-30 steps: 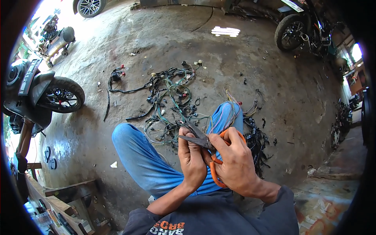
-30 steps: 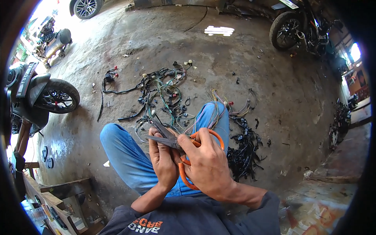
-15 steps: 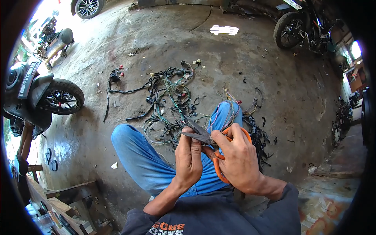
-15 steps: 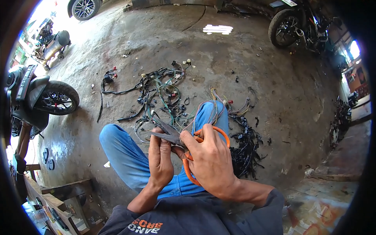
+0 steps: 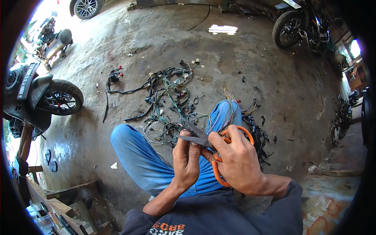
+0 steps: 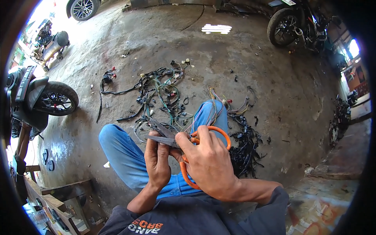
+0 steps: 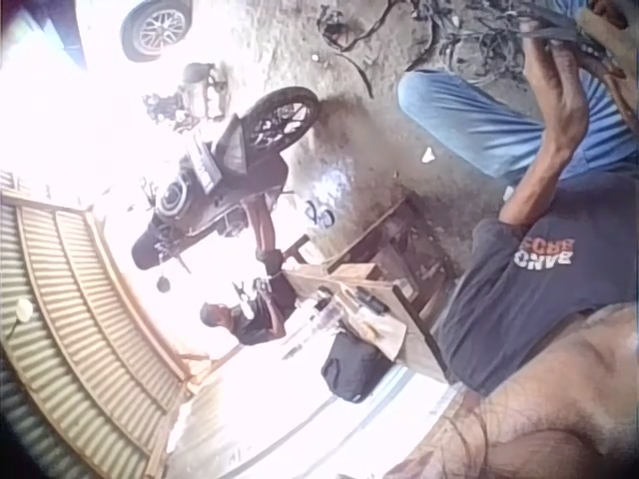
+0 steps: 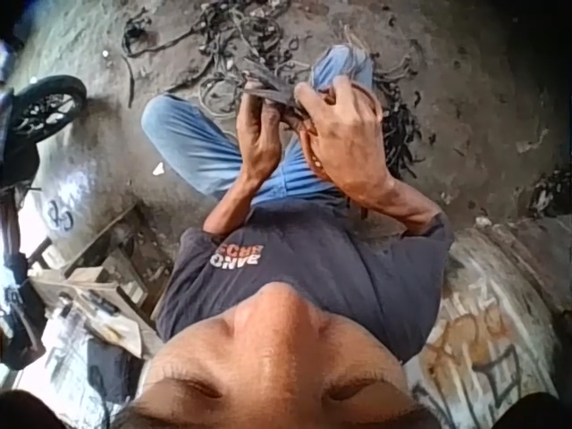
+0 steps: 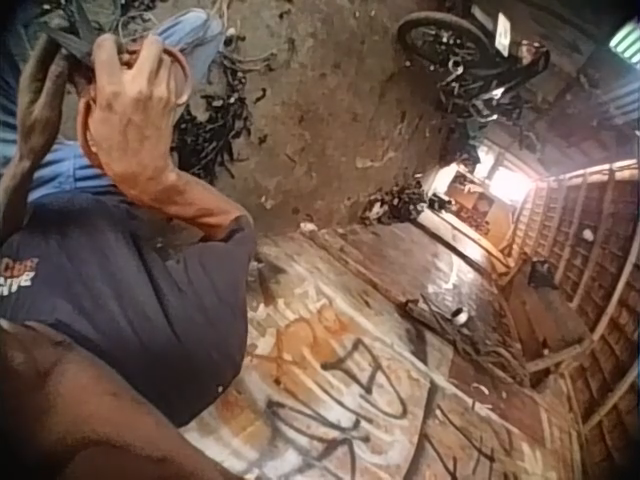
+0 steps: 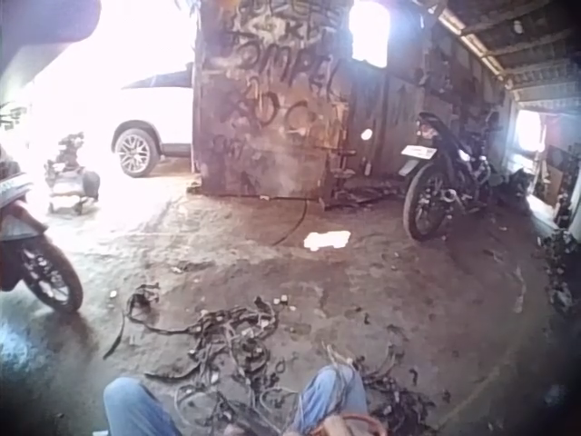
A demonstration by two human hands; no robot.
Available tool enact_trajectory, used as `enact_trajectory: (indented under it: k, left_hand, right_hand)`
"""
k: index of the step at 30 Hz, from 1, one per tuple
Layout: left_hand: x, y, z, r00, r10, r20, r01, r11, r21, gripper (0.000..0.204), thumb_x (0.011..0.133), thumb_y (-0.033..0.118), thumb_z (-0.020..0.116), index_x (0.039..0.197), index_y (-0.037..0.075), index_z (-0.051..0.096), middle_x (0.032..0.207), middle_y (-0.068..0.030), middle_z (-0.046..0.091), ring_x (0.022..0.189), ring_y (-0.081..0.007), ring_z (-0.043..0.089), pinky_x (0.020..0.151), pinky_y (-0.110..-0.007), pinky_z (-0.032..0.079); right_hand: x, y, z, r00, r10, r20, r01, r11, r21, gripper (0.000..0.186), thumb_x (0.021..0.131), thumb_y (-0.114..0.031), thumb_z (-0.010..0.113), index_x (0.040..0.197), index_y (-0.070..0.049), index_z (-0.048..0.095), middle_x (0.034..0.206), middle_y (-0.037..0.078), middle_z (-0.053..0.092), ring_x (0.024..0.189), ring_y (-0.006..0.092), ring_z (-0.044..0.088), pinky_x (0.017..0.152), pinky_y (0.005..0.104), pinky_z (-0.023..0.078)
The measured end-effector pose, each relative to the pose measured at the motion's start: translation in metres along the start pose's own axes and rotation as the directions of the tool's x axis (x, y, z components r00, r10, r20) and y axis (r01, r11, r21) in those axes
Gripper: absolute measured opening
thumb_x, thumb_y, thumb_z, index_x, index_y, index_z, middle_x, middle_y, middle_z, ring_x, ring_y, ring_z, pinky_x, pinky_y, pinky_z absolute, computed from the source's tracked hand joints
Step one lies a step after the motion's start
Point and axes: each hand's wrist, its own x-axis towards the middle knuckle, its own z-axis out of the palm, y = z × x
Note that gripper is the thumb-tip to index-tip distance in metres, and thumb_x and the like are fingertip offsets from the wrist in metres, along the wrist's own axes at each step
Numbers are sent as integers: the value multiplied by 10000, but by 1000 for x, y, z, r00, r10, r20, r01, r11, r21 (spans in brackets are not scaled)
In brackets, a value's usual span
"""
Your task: Repairing a motorcycle wiring harness by cutting and stripping wires.
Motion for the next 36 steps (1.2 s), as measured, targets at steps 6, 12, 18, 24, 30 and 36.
enact_trajectory:
  k: [6, 12, 18, 24, 30, 36]
  left_hand:
    - [-1, 1, 1, 1000, -18, -5, 18, 1000, -13, 185, 1085, 129, 417, 1136, -41, 468, 927, -99, 597, 679, -146, 664, 598, -244, 533]
    - [-2, 2, 1, 999, -37, -30, 36, 999, -35, 177, 1085, 126, 416, 1138, -36, 463, 923, -91, 598, 694, -130, 657, 606, -242, 538]
    - [0, 5, 2, 998, -53, -26, 50, 996, -78, 174, 1086, 125, 412, 1128, -31, 475, 919, -94, 616, 715, -130, 668, 636, -240, 547]
    - [3, 8, 2, 996, -80, -28, 78, 995, -65, 175, 1087, 126, 407, 1121, -28, 483, 921, -86, 627, 749, -137, 695, 649, -246, 554]
    - [2, 5, 0, 985, -152, -76, 147, 987, -66, 158, 1081, 121, 429, 1081, -19, 503, 872, -47, 571, 755, -90, 582, 664, -228, 511]
    - [2, -12, -7, 995, 57, -81, -46, 989, 139, 131, 1056, 110, 491, 1012, -10, 521, 848, -45, 543, 744, -104, 507, 653, -252, 422]
  right_hand:
    - [-1, 1, 2, 1000, -17, -14, 17, 1000, 5, 338, 786, -89, 730, 1083, -91, 569, 923, 146, 501, 730, 315, 635, 638, 413, 534]
    - [0, 2, 3, 999, -46, -12, 46, 999, 9, 330, 802, -83, 723, 1081, -86, 546, 918, 157, 510, 683, 304, 657, 580, 389, 547]
    - [1, 3, 1, 998, -65, 5, 66, 997, -29, 301, 825, -98, 711, 1075, -76, 545, 899, 153, 526, 685, 290, 670, 562, 373, 563]
    - [2, 6, 1, 997, -78, -19, 78, 997, -16, 275, 848, -133, 718, 1066, -79, 559, 887, 147, 533, 682, 278, 674, 545, 362, 565]
    - [3, 6, -5, 999, -19, 48, 16, 998, 64, 301, 885, -266, 736, 1070, -83, 584, 912, 150, 527, 698, 282, 668, 565, 375, 556]
    - [4, 4, -9, 999, -11, 33, 9, 999, 49, 374, 872, -338, 751, 1098, -75, 610, 949, 155, 515, 774, 295, 652, 634, 414, 527]
